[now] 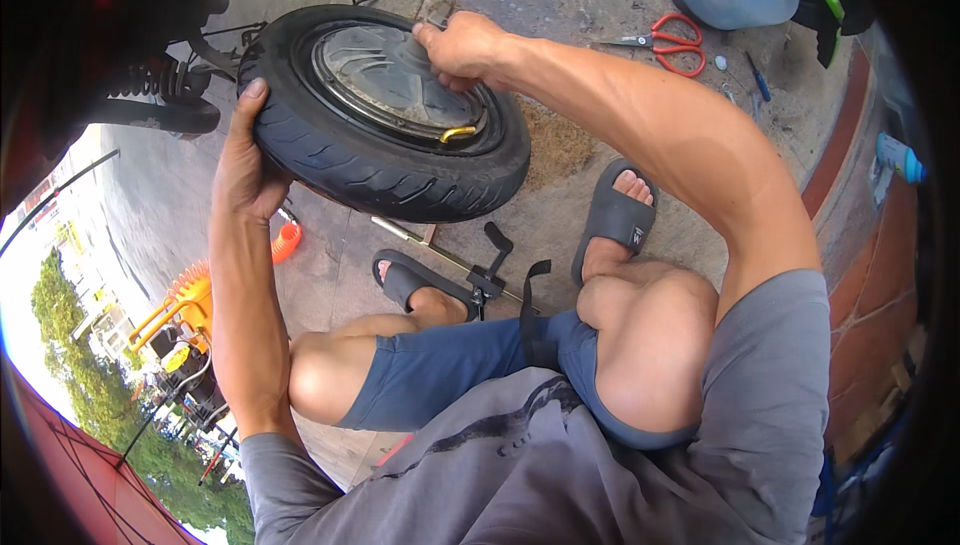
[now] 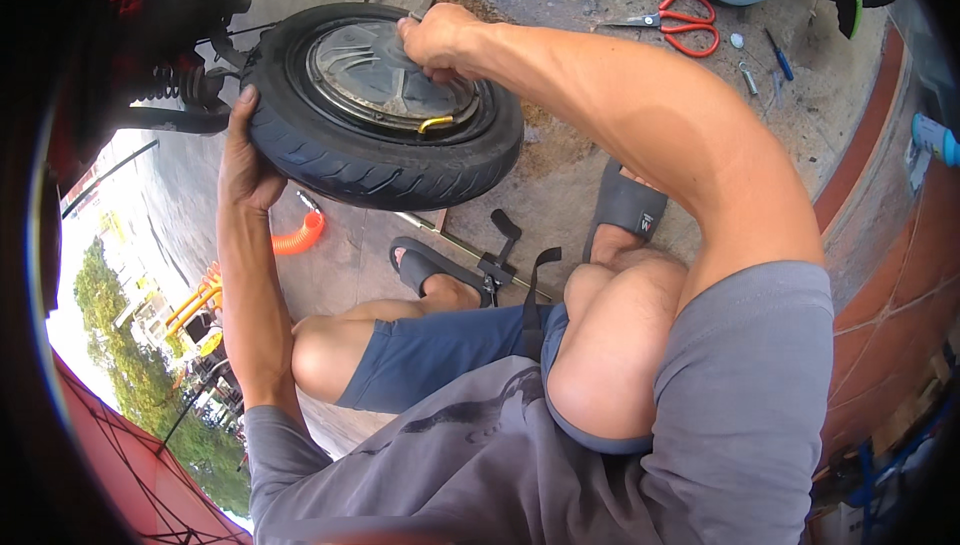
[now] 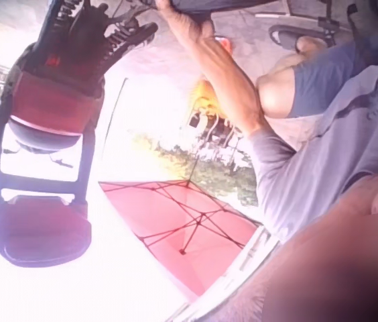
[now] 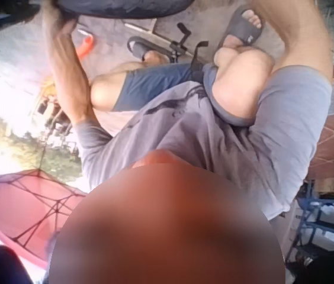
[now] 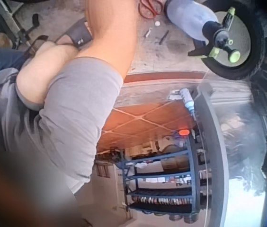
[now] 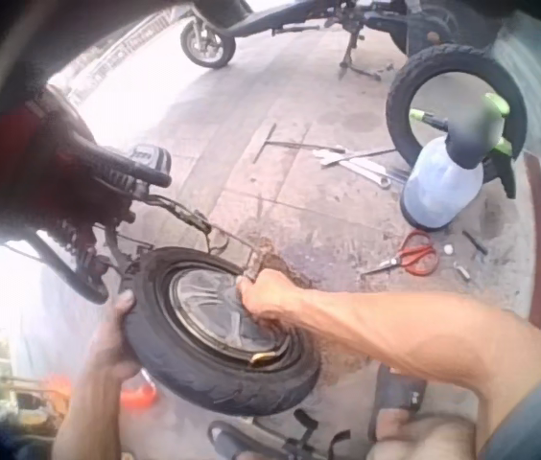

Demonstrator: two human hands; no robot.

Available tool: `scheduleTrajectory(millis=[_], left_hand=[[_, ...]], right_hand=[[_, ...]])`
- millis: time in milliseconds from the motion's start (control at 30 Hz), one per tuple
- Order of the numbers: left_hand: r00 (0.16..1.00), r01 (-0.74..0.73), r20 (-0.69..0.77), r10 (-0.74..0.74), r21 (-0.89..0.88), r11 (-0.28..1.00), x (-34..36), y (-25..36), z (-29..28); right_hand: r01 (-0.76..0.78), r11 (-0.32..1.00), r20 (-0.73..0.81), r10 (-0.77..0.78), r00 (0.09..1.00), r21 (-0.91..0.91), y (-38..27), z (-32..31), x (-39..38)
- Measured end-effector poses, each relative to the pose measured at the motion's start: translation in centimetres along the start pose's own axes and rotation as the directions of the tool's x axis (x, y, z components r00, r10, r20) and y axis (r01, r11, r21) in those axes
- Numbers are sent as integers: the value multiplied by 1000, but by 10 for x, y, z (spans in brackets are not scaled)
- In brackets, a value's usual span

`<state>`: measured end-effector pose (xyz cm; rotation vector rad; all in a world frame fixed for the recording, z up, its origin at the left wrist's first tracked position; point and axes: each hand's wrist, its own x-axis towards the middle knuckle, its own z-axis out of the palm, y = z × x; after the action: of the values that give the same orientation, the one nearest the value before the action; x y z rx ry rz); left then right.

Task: The person removes a motorcycle tire from the wheel, inflates it with an air hose, and repeatedly inserts and removes a metal spring tool into the tire bead area. The person rotates and flips the tire while working on the bead and valve area.

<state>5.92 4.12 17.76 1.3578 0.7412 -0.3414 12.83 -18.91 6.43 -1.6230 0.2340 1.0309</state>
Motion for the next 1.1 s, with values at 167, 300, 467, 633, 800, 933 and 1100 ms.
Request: scheduleTrajectory(millis=[167,300,467,633,800,933,1100], left_hand=[[999,38,-11,-38,7,999,-36,-18,9],[982,-174,107,159,159,972,-54,-31,17],[896,-444,105,432,266,856,-56,-65,36],[891,-431,10,454,334,839,-55,-93,70],[993,64,61,-99,419,906,-52,-42,24],[998,-44,-49,42,-37,998,-18,-9,-10],[997,-41,-58,42,18,999,-18,-11,2]], right_hand=[[89,995,-166,-81,983,41,22,13,0],[138,970,-174,-103,979,198,19,17,6],[169,937,-97,-146,984,307,1,20,31],[210,952,-82,-196,977,222,-1,16,66],[223,965,-87,-212,973,138,10,2,72],[208,974,-14,-208,978,87,29,-13,54],[241,966,87,-249,964,95,41,-9,45]])
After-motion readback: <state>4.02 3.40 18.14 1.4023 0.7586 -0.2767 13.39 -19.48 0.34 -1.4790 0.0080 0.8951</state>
